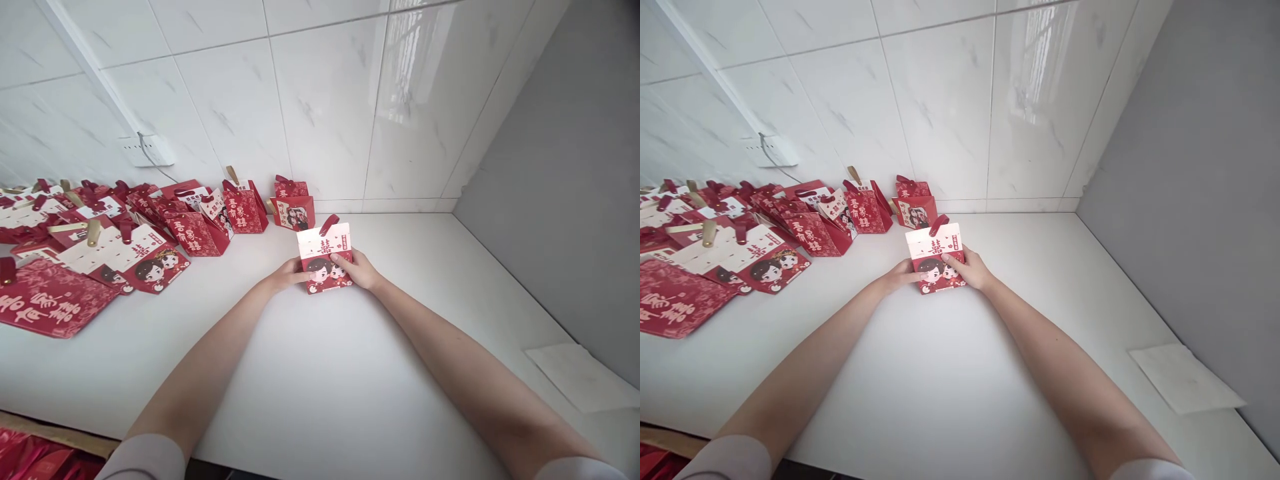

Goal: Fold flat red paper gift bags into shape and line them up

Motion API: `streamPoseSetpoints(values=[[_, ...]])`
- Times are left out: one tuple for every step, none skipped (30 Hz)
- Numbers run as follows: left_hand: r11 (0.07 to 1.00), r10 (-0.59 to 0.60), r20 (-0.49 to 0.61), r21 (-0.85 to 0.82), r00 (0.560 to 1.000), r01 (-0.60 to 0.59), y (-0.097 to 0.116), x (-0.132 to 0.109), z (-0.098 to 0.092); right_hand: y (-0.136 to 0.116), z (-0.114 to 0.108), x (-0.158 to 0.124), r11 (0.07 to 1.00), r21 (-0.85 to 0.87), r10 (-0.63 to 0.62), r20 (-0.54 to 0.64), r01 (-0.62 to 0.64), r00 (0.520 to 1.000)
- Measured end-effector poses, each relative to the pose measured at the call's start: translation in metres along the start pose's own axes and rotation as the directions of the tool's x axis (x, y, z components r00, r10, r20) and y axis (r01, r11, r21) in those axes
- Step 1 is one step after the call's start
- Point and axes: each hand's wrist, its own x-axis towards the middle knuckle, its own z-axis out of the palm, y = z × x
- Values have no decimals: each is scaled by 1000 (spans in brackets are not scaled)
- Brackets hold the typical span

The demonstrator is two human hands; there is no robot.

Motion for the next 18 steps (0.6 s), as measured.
streamPoseSetpoints(values=[[1000,1,-12,4,1000,-1,-1,1,0,2,-2,1,998,-61,-6,0,6,1000],[1000,6,-24,11,1000,-5,-3,2,1,3,-4,2,995,-104,-6,18,8,1000],[1000,15,-40,21,999,-14,-6,4,1,4,-8,3,992,-126,0,41,5,999],[999,27,-57,33,998,-25,-9,5,2,4,-11,4,991,-131,10,64,-1,998],[998,40,-73,46,997,-36,-11,6,2,4,-14,5,992,-126,18,83,-8,996],[997,51,-82,58,995,-47,-13,7,3,3,-17,6,993,-118,25,99,-13,995],[996,61,-87,68,994,-55,-14,7,4,3,-19,6,994,-111,30,110,-18,994],[995,67,-88,77,994,-61,-15,8,5,2,-21,7,994,-109,35,115,-22,993],[994,73,-88,83,993,-65,-15,8,6,2,-21,7,994,-110,38,118,-25,992],[994,76,-86,87,993,-69,-15,8,6,2,-21,7,994,-111,40,119,-27,992],[994,77,-86,88,993,-69,-14,8,7,3,-21,7,994,-109,41,117,-28,992],[994,76,-88,90,993,-68,-14,7,7,3,-21,7,994,-106,40,114,-28,993],[994,74,-92,91,993,-66,-14,7,7,3,-21,7,994,-102,40,114,-29,993],[994,73,-95,90,993,-64,-14,7,7,3,-20,7,995,-96,41,116,-29,992],[994,72,-98,88,993,-64,-14,7,7,4,-20,7,995,-91,42,119,-31,992],[994,73,-102,85,992,-65,-14,7,7,4,-20,7,996,-87,43,121,-33,992],[994,75,-103,83,992,-67,-15,7,7,3,-20,6,996,-85,46,122,-35,991],[994,78,-103,81,992,-70,-16,7,7,3,-20,6,996,-84,49,120,-39,992]])
